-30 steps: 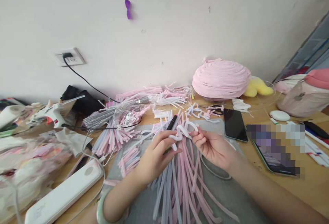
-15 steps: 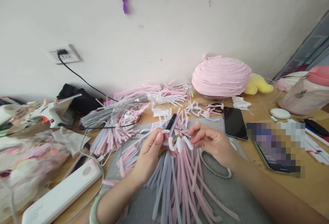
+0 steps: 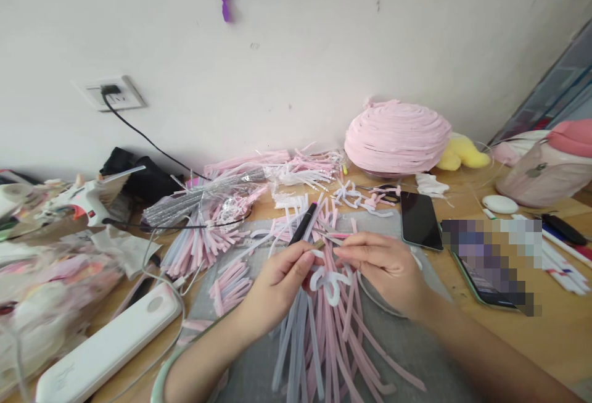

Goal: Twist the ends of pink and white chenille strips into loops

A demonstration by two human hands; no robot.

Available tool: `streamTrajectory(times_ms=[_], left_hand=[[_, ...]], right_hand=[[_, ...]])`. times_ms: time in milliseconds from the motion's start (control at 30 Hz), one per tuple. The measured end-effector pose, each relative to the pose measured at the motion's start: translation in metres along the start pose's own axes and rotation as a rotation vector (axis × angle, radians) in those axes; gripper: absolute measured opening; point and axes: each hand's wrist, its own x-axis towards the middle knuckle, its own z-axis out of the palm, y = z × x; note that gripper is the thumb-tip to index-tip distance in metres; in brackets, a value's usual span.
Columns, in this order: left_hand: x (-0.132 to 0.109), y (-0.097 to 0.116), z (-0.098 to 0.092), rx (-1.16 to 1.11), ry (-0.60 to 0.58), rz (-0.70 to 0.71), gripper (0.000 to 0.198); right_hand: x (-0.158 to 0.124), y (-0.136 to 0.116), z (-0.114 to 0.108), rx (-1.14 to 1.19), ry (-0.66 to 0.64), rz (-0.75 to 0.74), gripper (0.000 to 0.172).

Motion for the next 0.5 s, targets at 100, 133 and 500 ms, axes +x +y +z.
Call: streamTrajectory(times_ms=[100, 133, 500], left_hand=[[0.000, 0.000, 0.006, -0.107, -0.005, -0.081, 0.029], [0.000, 0.000, 0.008, -0.152, -0.015, -0.108, 0.029], [-0.004, 0.004, 0.018, -0.579, -0.127, -0.313, 0.025]], right_hand=[[-0.003, -0.002, 0.002, -0.073, 0.061, -0.022, 0.027], [-0.004, -0.003, 0.002, -0.092, 0.073, -0.023, 0.027], [-0.003, -0.006, 0.004, 0.009, 0.018, -0.073, 0.019]])
